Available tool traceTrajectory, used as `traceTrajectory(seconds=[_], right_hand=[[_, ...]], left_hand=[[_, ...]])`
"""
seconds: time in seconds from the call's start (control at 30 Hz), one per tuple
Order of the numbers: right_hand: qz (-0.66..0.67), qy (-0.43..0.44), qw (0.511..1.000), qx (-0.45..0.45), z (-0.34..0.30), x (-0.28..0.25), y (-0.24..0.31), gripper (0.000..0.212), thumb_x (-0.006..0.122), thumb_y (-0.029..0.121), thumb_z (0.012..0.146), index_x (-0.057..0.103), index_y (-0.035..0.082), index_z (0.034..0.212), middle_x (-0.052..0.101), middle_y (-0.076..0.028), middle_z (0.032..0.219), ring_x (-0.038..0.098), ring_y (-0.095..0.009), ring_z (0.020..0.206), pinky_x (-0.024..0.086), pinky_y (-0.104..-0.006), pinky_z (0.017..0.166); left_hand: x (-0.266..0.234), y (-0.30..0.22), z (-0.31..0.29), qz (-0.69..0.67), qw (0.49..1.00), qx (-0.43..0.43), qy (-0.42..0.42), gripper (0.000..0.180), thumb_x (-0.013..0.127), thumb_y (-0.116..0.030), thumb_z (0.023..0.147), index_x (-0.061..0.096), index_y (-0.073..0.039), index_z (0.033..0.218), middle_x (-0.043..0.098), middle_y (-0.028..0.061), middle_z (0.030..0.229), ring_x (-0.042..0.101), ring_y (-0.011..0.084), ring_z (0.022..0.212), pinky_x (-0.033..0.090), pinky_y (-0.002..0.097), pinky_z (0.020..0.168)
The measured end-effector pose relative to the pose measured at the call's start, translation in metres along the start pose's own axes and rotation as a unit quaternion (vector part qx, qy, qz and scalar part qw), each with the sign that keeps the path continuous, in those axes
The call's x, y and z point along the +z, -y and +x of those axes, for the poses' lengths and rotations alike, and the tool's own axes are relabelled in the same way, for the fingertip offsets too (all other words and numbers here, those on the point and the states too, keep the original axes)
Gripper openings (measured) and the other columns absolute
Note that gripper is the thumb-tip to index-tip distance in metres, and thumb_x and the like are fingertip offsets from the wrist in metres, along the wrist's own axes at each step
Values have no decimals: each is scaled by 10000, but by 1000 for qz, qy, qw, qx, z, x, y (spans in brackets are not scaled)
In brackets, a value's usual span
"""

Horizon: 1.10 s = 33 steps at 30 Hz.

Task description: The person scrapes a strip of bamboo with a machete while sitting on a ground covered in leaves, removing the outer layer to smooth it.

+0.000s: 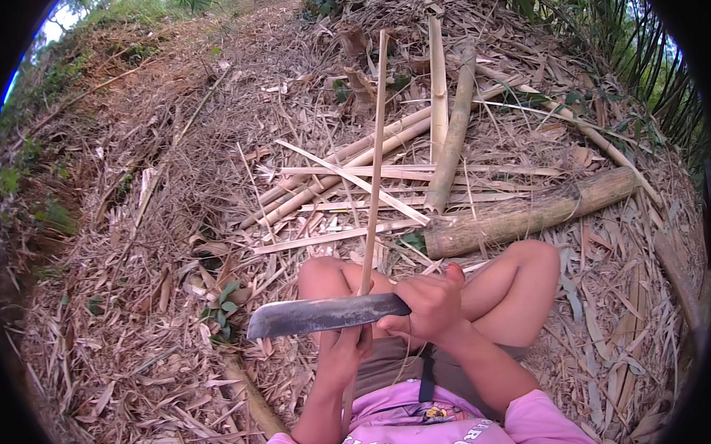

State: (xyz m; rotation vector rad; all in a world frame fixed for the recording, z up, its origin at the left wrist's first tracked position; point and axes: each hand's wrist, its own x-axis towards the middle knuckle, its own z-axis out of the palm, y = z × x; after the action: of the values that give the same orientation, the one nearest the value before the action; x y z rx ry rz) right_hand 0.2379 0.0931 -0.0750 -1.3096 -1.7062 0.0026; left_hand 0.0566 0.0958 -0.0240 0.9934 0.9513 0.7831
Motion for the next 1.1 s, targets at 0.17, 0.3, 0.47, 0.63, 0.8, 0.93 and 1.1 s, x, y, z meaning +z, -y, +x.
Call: traceTrajectory(seconds=[0.17, 0.3, 0.47, 0.63, 0.8, 0.93, 1.1], right_hand=[[-27, -1, 999, -30, 4, -12, 11, 692, 548, 707, 843, 564, 48, 631, 523, -83, 542, 581, -272, 493, 451, -372, 481], [-81, -23, 996, -34, 16, -21, 8, 642, 595, 675, 830, 538, 73, 617, 530, -78, 538, 572, -243, 474, 434, -358, 464], [-90, 28, 995, 38, 18, -27, -9, 664, 542, 725, 827, 482, 113, 574, 507, -68, 518, 549, -235, 453, 389, -353, 513], [-78, 44, 995, -45, 14, -25, 13, 684, 569, 727, 809, 528, 81, 587, 502, -69, 509, 547, -249, 448, 420, -375, 462], [-151, -17, 985, -81, 11, -29, -23, 630, 598, 693, 814, 532, 92, 634, 513, -53, 499, 559, -221, 434, 448, -357, 446], [-147, -20, 979, 140, 25, -43, -78, 640, 461, 681, 907, 487, 115, 608, 487, -78, 517, 547, -260, 457, 398, -381, 458], [-142, 33, 988, -55, 13, -34, -19, 619, 513, 693, 867, 509, 131, 607, 498, -49, 514, 549, -236, 451, 390, -369, 449]], left_hand=[[6, 27, -4, 189, 976, 91, -59, 347, 451, -144, 1039, 545, -6, 1343, 504, 7, 700, 473, 91, 617, 378, 257, 552], [8, 27, -6, 246, 961, 109, -61, 263, 452, -103, 1024, 611, 47, 1171, 562, 63, 770, 532, 142, 726, 437, 294, 668], [22, 16, -15, 257, 955, 137, -56, 210, 489, -92, 1001, 640, 53, 1022, 655, 133, 871, 621, 209, 798, 474, 332, 735], [13, 24, -12, 298, 931, 200, -69, 220, 517, -115, 1003, 652, 34, 1094, 607, 63, 808, 548, 143, 731, 437, 310, 657], [15, 18, -15, 364, 905, 211, -54, 209, 511, -94, 1005, 649, 37, 1092, 531, 23, 729, 465, 77, 677, 384, 269, 599], [22, 17, -26, 325, 925, 186, -69, 254, 524, -90, 998, 634, 46, 1182, 554, 82, 768, 505, 144, 703, 410, 298, 643], [19, 21, -12, 336, 917, 209, -51, 363, 540, -79, 991, 549, 62, 1325, 613, 149, 828, 574, 218, 748, 471, 320, 718]])
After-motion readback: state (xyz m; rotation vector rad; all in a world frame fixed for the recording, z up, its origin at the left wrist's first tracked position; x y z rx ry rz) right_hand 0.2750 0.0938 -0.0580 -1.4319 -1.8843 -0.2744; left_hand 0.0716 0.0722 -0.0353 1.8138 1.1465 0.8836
